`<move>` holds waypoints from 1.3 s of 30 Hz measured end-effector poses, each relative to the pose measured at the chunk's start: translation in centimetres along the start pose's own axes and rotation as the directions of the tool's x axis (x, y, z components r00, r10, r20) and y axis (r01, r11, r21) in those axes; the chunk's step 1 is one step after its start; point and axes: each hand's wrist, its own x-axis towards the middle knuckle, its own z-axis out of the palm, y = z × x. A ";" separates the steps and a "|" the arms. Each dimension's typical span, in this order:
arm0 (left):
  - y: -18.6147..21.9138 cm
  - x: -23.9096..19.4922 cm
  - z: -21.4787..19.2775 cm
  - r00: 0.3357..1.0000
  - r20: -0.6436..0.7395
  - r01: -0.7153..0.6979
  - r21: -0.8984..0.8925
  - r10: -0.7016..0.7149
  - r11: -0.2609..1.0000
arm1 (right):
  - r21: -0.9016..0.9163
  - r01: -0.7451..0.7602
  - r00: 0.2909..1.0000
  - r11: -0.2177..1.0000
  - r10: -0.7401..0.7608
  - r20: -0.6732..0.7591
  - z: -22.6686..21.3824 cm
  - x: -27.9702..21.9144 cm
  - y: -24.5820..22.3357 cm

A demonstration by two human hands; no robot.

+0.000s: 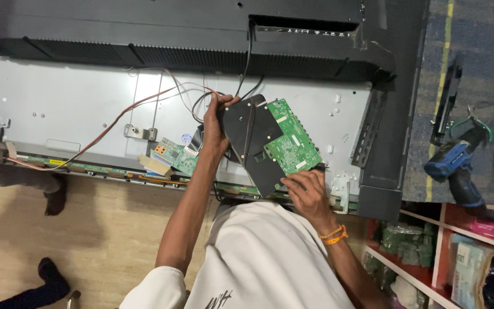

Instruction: The person removes the back cover of a flat-screen TV, disconnects cables, and uses a power drill to remove screws from the mainboard. They then lift the mainboard out of the chassis and use pliers to disconnect a coaxial cable.

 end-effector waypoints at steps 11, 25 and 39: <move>0.7 -0.2 0.6 0.994 0.093 -0.059 0.029 0.056 0.998 | 0.028 0.015 0.999 0.999 -0.014 -0.039 -1.2 0.5 0.2; 1.6 -0.7 7.8 0.937 0.312 -0.321 0.601 0.155 0.732 | 0.598 -0.248 0.729 0.762 0.553 -0.403 -5.6 5.5 9.1; 1.2 2.2 3.9 0.986 0.163 -0.144 0.759 0.028 0.635 | 0.875 -0.189 0.731 0.446 0.659 -0.178 -2.8 8.5 15.2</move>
